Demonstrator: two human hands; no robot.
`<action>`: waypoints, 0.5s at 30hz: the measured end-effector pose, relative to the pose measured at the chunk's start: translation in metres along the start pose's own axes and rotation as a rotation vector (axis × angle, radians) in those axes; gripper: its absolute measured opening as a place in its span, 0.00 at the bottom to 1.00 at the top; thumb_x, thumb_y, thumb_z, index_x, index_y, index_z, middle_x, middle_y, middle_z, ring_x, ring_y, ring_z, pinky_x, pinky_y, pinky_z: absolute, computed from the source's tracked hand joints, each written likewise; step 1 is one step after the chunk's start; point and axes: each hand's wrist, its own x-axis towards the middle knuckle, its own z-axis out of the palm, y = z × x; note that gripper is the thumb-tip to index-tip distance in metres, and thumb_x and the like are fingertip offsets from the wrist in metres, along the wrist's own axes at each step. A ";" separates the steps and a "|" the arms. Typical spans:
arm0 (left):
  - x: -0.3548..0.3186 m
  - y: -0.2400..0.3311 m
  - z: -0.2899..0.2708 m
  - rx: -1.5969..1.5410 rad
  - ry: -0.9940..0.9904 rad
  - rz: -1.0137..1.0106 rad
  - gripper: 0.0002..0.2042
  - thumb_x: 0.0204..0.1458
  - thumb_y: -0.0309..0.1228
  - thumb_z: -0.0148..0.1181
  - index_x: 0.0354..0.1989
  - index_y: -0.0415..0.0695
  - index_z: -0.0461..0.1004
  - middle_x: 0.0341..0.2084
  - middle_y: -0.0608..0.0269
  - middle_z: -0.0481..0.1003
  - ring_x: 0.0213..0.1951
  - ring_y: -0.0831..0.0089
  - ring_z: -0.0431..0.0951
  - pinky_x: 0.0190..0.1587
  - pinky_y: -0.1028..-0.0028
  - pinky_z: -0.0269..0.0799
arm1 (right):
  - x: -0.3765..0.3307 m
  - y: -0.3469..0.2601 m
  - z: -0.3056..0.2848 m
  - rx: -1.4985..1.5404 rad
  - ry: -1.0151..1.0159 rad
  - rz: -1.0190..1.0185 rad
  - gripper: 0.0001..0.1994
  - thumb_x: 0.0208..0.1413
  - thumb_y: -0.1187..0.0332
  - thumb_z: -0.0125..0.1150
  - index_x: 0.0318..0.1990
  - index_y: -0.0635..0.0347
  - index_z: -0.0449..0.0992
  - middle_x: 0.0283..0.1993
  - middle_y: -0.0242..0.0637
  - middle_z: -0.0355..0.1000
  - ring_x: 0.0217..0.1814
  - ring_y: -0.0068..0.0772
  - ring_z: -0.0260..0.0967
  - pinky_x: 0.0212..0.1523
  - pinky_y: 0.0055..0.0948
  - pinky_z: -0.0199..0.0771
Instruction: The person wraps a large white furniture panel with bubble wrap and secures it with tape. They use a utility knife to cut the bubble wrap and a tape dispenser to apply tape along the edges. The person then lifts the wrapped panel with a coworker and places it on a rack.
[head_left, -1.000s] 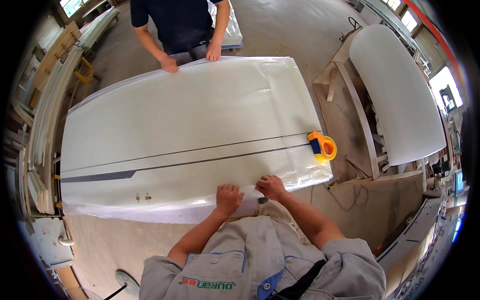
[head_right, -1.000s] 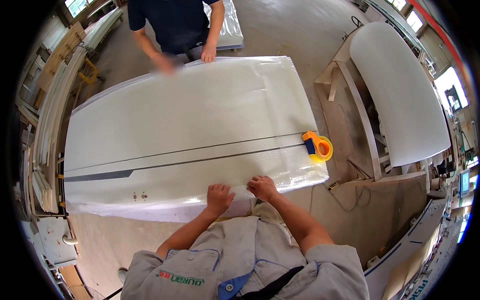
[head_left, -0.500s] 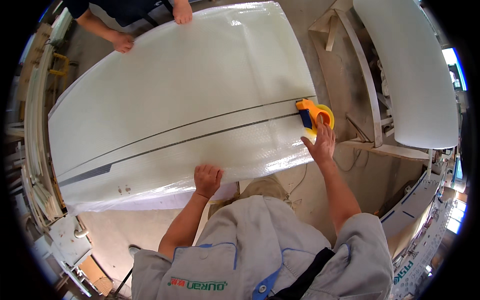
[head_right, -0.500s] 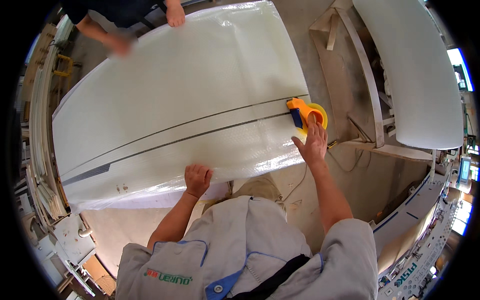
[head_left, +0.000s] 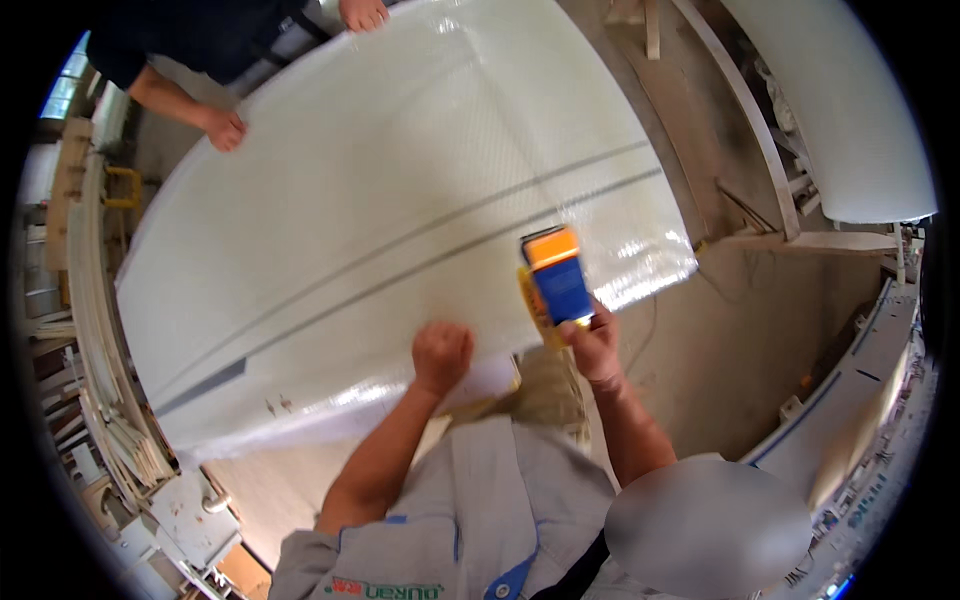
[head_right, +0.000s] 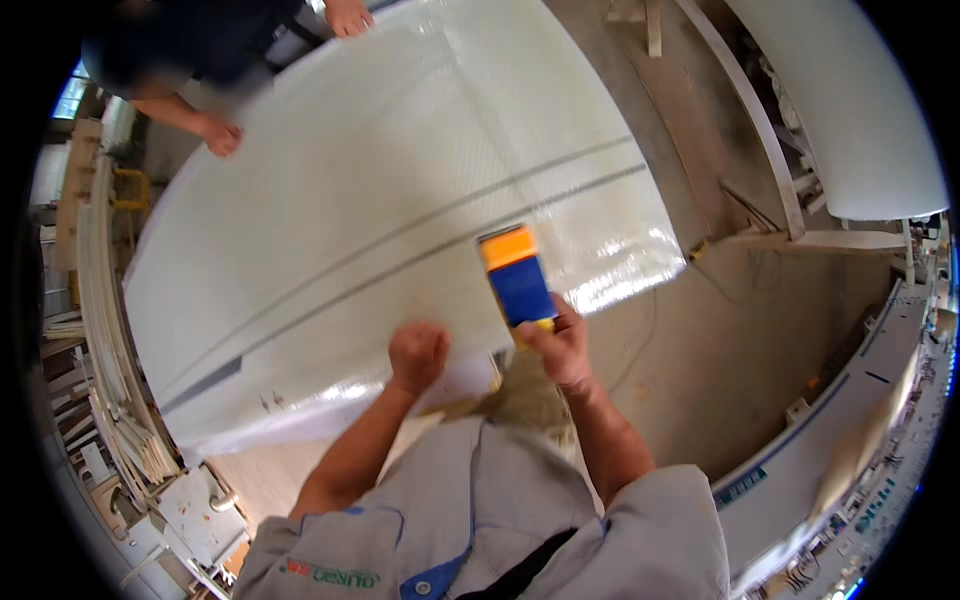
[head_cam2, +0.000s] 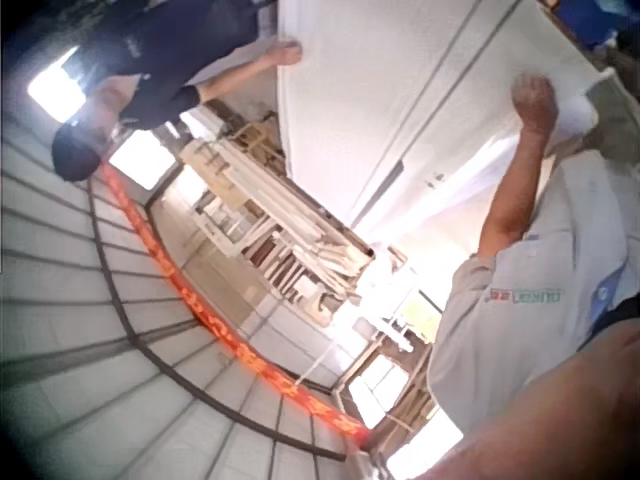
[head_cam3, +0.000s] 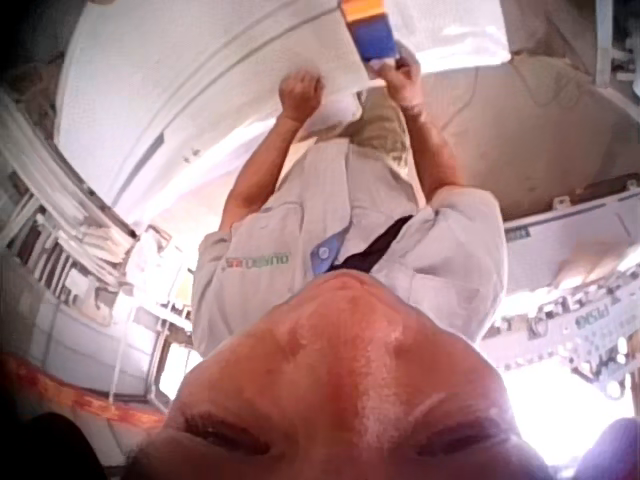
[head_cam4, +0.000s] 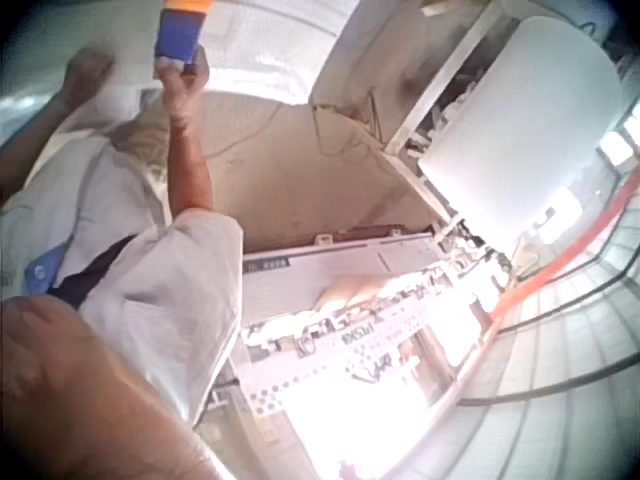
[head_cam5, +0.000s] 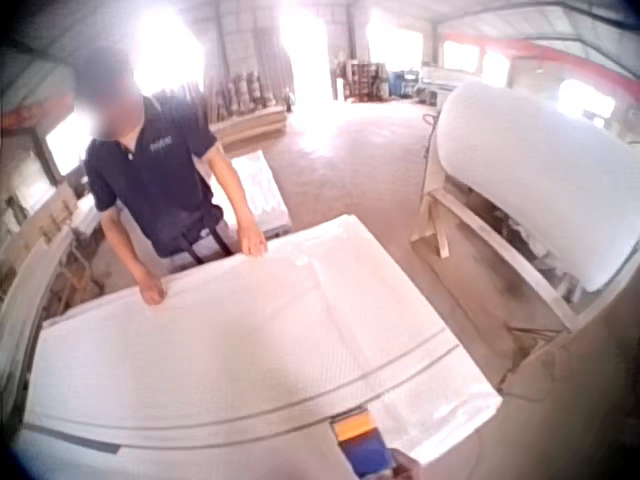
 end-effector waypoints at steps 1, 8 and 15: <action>0.004 0.001 -0.003 -0.018 0.006 0.016 0.06 0.49 0.30 0.65 0.26 0.48 0.72 0.23 0.59 0.72 0.29 0.57 0.74 0.32 0.58 0.68 | 0.020 0.000 0.020 0.028 -0.033 0.011 0.19 0.53 0.71 0.69 0.53 0.65 0.77 0.47 0.28 0.76 0.50 0.22 0.71 0.57 0.29 0.70; 0.014 -0.002 -0.018 -0.092 -0.057 0.053 0.04 0.51 0.28 0.66 0.31 0.47 0.76 0.25 0.58 0.77 0.28 0.56 0.77 0.33 0.60 0.72 | 0.183 -0.018 0.053 -0.434 -0.275 -0.821 0.16 0.44 0.69 0.74 0.42 0.58 0.78 0.42 0.36 0.76 0.50 0.46 0.72 0.75 0.52 0.47; 0.107 -0.020 -0.067 -0.474 -0.014 -0.377 0.23 0.54 0.34 0.73 0.55 0.40 0.73 0.37 0.64 0.76 0.35 0.76 0.74 0.44 0.74 0.73 | 0.192 -0.013 0.048 -0.704 -0.243 -0.836 0.21 0.38 0.64 0.74 0.42 0.62 0.79 0.44 0.42 0.78 0.55 0.49 0.73 0.75 0.55 0.46</action>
